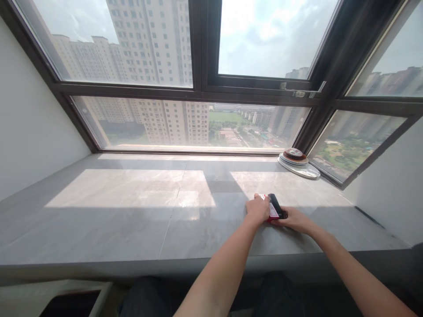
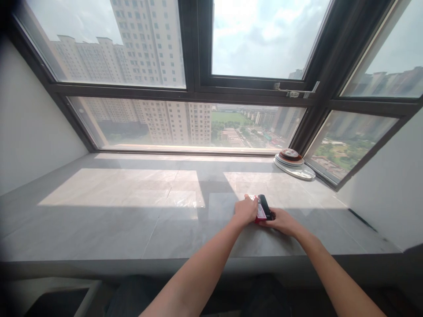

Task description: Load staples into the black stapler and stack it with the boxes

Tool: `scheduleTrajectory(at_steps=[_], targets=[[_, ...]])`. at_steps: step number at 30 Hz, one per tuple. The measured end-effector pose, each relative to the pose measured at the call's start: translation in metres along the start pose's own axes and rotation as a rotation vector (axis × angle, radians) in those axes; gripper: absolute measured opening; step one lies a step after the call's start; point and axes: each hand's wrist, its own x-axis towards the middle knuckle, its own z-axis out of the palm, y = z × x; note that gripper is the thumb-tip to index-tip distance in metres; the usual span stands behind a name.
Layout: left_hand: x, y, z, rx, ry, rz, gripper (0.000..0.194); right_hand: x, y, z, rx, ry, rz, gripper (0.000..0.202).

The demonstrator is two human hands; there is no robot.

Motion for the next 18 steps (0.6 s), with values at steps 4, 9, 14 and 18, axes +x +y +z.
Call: scheduleTrajectory(at_steps=[4,9,14,18], targets=[[-0.018,-0.018,-0.003,-0.067,0.080,-0.033,0.086,-0.006,0.014,-0.007,-0.065,0.083,0.041,0.097],[-0.080,-0.081,-0.028,-0.097,0.132,0.034,0.063,-0.039,-0.011,0.015,-0.111,0.501,0.011,0.089],[-0.141,-0.145,-0.051,0.146,0.387,-0.035,0.062,-0.017,-0.092,0.113,-0.101,0.271,-0.251,0.059],[-0.173,-0.175,-0.048,0.506,0.426,-0.039,0.059,0.031,-0.127,0.185,-0.404,0.229,-0.197,0.065]])
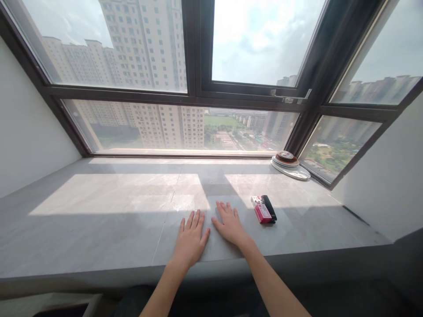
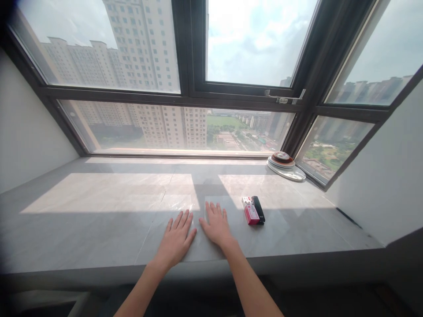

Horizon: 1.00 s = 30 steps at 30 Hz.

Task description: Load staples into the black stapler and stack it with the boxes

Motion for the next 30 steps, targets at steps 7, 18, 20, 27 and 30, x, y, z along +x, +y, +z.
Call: scheduleTrajectory(at_steps=[7,18,20,27,30], targets=[[-0.023,0.011,-0.019,-0.155,0.065,0.002,0.045,0.014,0.000,0.031,-0.179,0.049,0.069,0.062],[-0.090,0.129,0.060,-1.594,-0.483,-0.391,0.060,0.015,0.004,0.033,-0.168,0.049,0.082,0.063],[-0.083,0.136,0.069,-1.817,-0.452,-0.541,0.064,0.013,0.003,0.033,-0.169,0.058,0.088,0.062],[-0.098,0.153,0.069,-2.087,-0.380,-0.768,0.056,0.010,0.002,0.034,-0.166,0.042,0.107,0.062],[-0.122,0.152,0.080,-1.958,-0.404,-0.592,0.055,0.010,0.004,0.035,-0.158,0.048,0.104,0.062]])
